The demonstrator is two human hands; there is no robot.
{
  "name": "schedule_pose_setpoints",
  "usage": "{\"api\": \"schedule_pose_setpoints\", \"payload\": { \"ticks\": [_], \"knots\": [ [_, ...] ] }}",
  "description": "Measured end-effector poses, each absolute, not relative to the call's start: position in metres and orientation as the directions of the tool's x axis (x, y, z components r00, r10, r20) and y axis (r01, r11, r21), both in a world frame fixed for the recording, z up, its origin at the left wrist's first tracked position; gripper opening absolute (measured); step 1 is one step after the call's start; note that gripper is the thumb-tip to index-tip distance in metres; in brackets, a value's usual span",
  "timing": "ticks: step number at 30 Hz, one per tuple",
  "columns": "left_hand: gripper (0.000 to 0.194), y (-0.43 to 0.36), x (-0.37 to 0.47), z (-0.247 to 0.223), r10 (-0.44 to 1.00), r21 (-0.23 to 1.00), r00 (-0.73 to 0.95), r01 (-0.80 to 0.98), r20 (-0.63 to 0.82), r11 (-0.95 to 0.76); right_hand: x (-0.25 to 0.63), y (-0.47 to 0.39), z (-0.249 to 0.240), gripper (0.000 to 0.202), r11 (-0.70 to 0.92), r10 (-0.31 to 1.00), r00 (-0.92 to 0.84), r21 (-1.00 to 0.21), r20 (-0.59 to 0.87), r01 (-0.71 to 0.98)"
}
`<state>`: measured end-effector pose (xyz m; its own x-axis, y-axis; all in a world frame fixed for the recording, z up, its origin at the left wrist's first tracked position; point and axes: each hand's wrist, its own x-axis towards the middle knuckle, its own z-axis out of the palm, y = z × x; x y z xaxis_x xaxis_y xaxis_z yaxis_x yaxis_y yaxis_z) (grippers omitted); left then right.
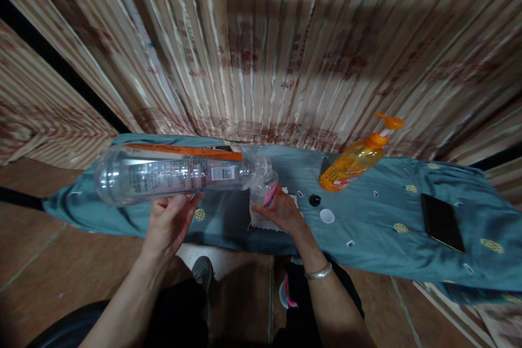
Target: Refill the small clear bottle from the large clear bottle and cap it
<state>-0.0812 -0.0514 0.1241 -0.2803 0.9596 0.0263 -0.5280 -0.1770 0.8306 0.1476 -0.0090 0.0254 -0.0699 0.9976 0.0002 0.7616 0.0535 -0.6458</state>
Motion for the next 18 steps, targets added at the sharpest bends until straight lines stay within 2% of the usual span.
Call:
{"api": "schedule_pose_setpoints", "payload": {
  "ticks": [18],
  "knots": [
    [0.037, -0.0524, -0.0801, 0.1252, 0.949, 0.835, -0.314, -0.522, 0.003, -0.175, 0.1478, -0.0090, 0.0279, 0.066, 0.039, 0.996, -0.083, -0.635, -0.038, 0.772]
  ]
}}
